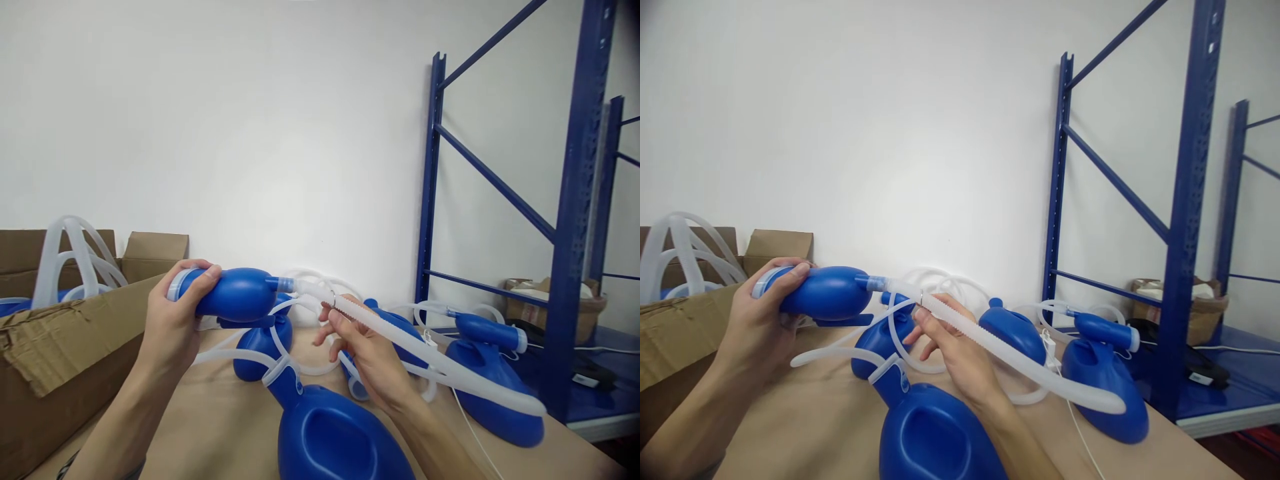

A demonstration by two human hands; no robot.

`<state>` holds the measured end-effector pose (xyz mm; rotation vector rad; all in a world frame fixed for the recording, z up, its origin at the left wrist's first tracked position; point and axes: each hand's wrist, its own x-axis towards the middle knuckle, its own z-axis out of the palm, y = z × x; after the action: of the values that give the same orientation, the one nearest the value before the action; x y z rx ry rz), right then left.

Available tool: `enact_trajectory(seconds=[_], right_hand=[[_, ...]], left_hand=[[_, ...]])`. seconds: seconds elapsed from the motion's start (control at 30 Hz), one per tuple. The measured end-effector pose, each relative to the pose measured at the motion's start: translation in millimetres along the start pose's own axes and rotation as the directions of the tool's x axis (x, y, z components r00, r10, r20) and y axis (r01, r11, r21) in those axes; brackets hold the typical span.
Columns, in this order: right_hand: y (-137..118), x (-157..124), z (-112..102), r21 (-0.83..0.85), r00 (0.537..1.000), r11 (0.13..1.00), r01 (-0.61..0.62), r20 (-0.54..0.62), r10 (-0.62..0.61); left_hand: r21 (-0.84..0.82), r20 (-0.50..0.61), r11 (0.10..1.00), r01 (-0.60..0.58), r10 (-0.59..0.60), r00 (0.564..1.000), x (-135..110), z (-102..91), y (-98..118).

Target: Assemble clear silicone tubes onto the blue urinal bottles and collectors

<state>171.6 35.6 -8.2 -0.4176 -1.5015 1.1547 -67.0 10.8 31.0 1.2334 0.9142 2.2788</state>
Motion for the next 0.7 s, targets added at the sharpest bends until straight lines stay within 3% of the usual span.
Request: enact_trajectory(seconds=[0.13,0.27,0.53,0.7], right_hand=[[13.8,4.1,3.4,-0.034,0.988,0.992,0.120,-0.092,-0.123],[23.0,6.4,-4.6,-0.176,0.960,0.956,0.233,-0.114,-0.255],[27.7,7.4,-24.6,-0.468,0.900,0.793,0.391,0.015,-0.435],[23.0,8.0,-33.4,-0.541,0.855,0.675,0.501,0.190,-0.482]], left_hand=[[0.012,0.019,0.999,0.030,-0.030,0.999,-2.4,2.9,-0.6],[0.034,0.023,0.999,0.028,-0.028,0.999,-4.7,6.4,0.7],[0.070,0.058,0.997,0.029,-0.033,0.998,-2.6,5.4,-3.0],[0.103,0.073,0.994,0.022,-0.030,0.997,-3.1,5.9,-2.8]])
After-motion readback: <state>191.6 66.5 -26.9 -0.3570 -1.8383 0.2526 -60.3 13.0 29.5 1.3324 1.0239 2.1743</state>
